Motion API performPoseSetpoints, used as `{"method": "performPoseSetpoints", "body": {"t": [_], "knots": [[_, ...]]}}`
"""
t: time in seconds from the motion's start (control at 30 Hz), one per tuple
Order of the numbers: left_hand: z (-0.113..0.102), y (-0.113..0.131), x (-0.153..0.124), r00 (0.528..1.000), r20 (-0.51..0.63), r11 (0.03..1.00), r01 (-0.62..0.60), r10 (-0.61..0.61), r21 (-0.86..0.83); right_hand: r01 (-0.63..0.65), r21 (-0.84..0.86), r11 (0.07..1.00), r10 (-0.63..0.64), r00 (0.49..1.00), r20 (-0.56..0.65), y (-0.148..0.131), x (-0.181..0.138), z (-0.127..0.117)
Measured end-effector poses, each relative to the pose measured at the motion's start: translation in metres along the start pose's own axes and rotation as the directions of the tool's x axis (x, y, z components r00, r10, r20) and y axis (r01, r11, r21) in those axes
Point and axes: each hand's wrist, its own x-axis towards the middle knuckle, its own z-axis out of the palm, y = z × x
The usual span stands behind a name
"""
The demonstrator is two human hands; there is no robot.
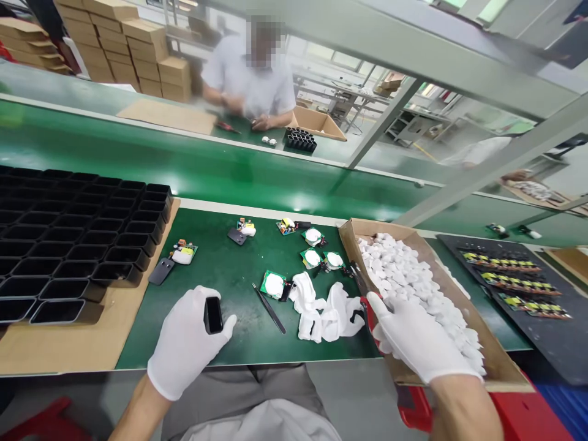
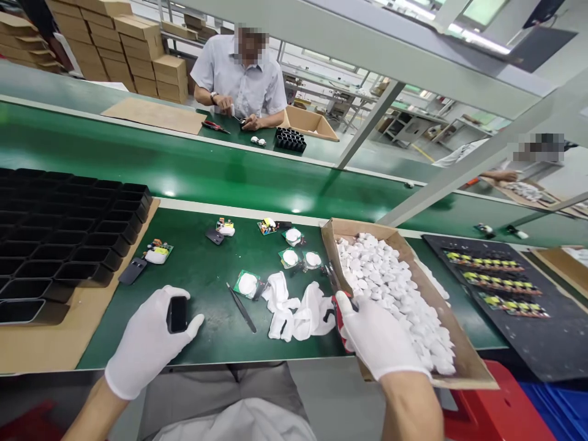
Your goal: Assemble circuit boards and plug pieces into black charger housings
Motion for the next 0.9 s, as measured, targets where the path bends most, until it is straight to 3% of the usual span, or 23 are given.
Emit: {"method": "performPoseSetpoints", "body": {"t": [0.1, 0.2, 0.4, 0.6, 0.67, 0.73, 0.83, 0.9], "knots": [[0.001, 0.000, 0.000, 1.000, -0.009, 1.000, 0.005, -0.006, -0.021, 0.084, -0.105, 0.991, -0.092, 0.993, -0.068, -0.009, -0.007, -0.001], [0.000, 0.000, 0.001, 1.000, -0.003, 0.997, 0.027, -0.027, -0.071, 0.163, -0.196, 0.967, -0.191, 0.973, -0.133, -0.032, -0.002, 0.015], [0.000, 0.000, 0.002, 0.997, 0.011, 0.986, 0.073, -0.072, -0.149, 0.226, -0.210, 0.951, -0.249, 0.964, -0.094, -0.067, 0.016, 0.054], [0.002, 0.000, 0.002, 0.994, -0.019, 0.980, 0.101, -0.106, -0.171, 0.280, -0.190, 0.941, -0.316, 0.929, -0.192, -0.073, -0.003, 0.057], [0.005, 0.000, 0.003, 0.993, -0.028, 0.975, 0.103, -0.111, -0.198, 0.367, -0.200, 0.908, -0.411, 0.872, -0.266, -0.077, -0.011, 0.056], [0.008, -0.002, 0.003, 0.994, -0.026, 0.967, 0.093, -0.102, -0.239, 0.518, -0.252, 0.817, -0.575, 0.764, -0.293, -0.084, -0.013, 0.060], [0.014, -0.005, 0.002, 0.996, -0.024, 0.948, 0.077, -0.089, -0.308, 0.710, -0.326, 0.624, -0.778, 0.604, -0.173, -0.100, -0.003, 0.071], [0.016, -0.006, 0.002, 0.994, -0.017, 0.930, 0.092, -0.105, -0.356, 0.750, -0.339, 0.567, -0.817, 0.564, -0.119, -0.112, 0.010, 0.077]]}}
